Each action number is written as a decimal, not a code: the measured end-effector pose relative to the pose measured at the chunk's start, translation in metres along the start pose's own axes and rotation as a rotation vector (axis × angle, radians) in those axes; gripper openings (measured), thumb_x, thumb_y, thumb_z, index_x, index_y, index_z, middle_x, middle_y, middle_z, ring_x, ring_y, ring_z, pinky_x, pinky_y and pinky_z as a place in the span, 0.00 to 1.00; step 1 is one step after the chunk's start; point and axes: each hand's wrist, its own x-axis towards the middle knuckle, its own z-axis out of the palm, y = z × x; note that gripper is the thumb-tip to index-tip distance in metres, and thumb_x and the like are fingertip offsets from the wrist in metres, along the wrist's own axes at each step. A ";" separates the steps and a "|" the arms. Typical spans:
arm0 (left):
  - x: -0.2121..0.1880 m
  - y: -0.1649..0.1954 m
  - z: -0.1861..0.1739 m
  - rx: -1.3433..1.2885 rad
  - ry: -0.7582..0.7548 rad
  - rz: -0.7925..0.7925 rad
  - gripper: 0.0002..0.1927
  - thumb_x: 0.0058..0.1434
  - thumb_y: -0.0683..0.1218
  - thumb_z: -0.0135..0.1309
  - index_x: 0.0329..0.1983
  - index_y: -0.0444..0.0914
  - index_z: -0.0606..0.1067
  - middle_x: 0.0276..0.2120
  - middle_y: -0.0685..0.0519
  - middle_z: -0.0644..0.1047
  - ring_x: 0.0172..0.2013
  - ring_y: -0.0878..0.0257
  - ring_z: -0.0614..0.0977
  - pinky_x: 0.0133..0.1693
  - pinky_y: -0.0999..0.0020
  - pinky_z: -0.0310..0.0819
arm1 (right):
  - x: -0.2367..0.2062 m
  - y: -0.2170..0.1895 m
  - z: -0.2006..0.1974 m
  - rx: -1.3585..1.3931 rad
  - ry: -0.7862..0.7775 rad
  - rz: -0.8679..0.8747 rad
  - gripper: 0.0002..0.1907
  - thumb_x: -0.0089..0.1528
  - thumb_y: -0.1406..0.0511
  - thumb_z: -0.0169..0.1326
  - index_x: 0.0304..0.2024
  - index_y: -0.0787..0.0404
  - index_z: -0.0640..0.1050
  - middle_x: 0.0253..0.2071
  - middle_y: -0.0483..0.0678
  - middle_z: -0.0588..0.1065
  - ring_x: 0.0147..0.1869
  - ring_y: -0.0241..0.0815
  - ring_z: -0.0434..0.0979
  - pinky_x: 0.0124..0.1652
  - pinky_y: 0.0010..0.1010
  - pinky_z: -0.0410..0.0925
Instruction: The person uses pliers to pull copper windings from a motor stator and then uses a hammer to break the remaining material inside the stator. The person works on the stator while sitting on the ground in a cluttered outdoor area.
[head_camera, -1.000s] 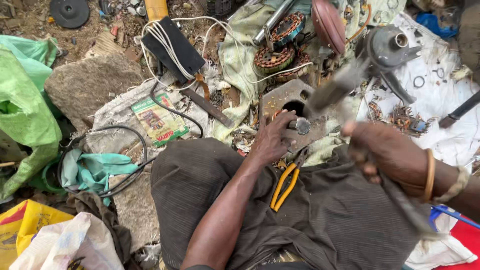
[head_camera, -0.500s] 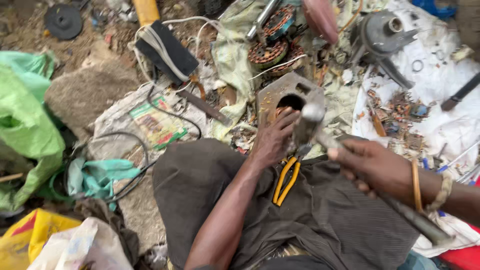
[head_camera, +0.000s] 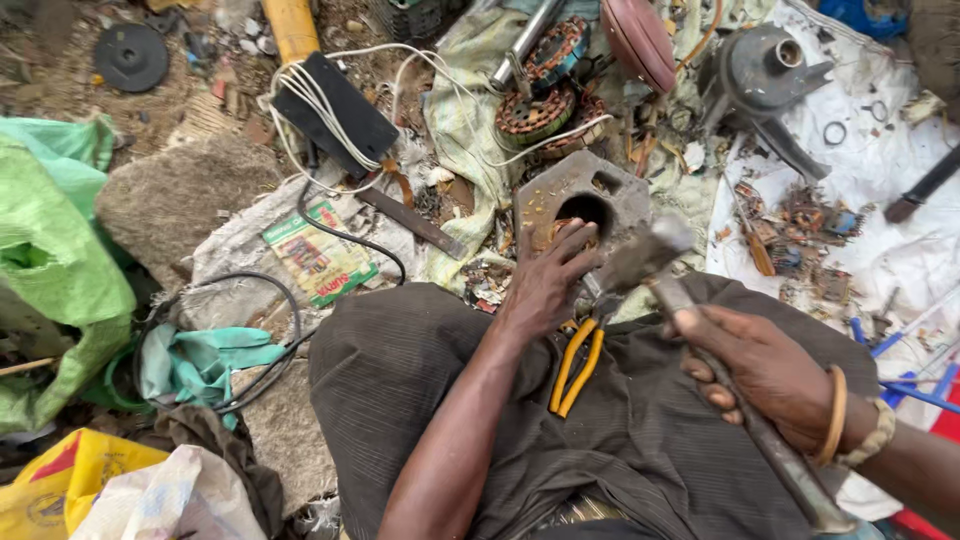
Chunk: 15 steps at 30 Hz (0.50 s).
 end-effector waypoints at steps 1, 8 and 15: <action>0.000 0.001 -0.001 -0.019 0.037 0.006 0.27 0.53 0.38 0.61 0.55 0.54 0.75 0.69 0.55 0.68 0.73 0.55 0.62 0.74 0.34 0.35 | 0.015 0.010 -0.004 0.089 -0.041 -0.112 0.22 0.67 0.49 0.46 0.44 0.61 0.75 0.21 0.42 0.64 0.16 0.32 0.60 0.14 0.24 0.56; 0.010 -0.001 -0.009 -0.076 -0.028 -0.191 0.35 0.46 0.37 0.61 0.59 0.52 0.74 0.72 0.49 0.61 0.73 0.38 0.53 0.69 0.34 0.41 | 0.142 0.095 -0.012 0.706 -0.448 -0.288 0.21 0.71 0.51 0.49 0.43 0.64 0.73 0.20 0.39 0.67 0.17 0.28 0.63 0.15 0.20 0.61; 0.014 -0.004 -0.009 -0.266 -0.002 -0.288 0.38 0.44 0.45 0.70 0.60 0.55 0.72 0.72 0.44 0.59 0.70 0.37 0.57 0.67 0.41 0.55 | 0.150 0.099 0.014 -0.939 0.786 -0.901 0.39 0.58 0.50 0.66 0.61 0.69 0.71 0.50 0.65 0.74 0.48 0.58 0.77 0.45 0.50 0.73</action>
